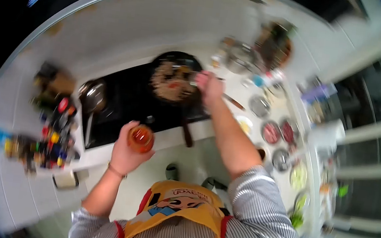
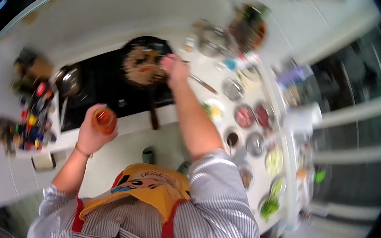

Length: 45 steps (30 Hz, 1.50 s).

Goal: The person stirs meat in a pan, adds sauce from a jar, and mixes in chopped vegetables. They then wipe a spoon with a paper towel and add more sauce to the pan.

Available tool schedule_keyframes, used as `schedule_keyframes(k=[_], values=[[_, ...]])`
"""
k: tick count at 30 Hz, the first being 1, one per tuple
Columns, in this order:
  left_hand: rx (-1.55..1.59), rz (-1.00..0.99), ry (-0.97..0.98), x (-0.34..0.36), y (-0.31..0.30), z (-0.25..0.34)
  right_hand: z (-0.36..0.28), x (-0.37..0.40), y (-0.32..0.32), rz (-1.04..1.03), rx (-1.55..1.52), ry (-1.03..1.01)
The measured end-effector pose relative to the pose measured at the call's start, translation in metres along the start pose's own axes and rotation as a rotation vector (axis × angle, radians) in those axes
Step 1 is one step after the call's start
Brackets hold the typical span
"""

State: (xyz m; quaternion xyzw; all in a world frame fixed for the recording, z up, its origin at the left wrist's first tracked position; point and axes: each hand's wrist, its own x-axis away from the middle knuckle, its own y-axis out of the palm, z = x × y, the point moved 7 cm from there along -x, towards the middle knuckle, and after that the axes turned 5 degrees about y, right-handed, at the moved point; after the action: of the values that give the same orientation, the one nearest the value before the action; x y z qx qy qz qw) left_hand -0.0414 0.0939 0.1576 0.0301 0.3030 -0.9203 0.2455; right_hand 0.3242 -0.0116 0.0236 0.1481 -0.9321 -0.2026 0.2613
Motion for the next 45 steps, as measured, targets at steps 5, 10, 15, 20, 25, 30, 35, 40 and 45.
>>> schedule_keyframes(k=[5,10,15,20,25,30,35,40,45], values=[[0.408,-0.303,0.036,0.053,0.134,0.051,-0.036,0.118,-0.106,-0.303,-0.631,-0.004],[0.366,-0.689,0.163,0.124,0.285,0.116,-0.079,0.295,-0.289,-0.148,-0.748,-0.205],[0.263,-0.980,0.439,0.238,0.458,0.185,-0.097,0.512,-0.487,0.057,-0.773,-0.456],[0.219,-1.054,0.685,0.376,0.629,0.274,-0.067,0.738,-0.690,0.313,-0.807,-0.677],[0.227,-1.097,0.332,0.462,0.762,0.282,-0.012,0.923,-0.858,0.610,-0.785,-0.827],[0.268,-1.115,0.310,0.493,0.819,0.278,0.042,1.029,-0.930,0.863,-0.839,-0.815],[0.212,-1.042,0.390,0.500,0.831,0.262,0.073,1.067,-0.956,0.856,-0.894,-0.869],[0.203,-1.189,0.156,0.584,0.821,0.153,0.098,1.076,-0.977,0.878,-0.927,-0.827],[0.086,-1.234,1.022,0.696,0.877,0.418,0.109,1.069,-0.979,0.891,-0.983,-0.771]])
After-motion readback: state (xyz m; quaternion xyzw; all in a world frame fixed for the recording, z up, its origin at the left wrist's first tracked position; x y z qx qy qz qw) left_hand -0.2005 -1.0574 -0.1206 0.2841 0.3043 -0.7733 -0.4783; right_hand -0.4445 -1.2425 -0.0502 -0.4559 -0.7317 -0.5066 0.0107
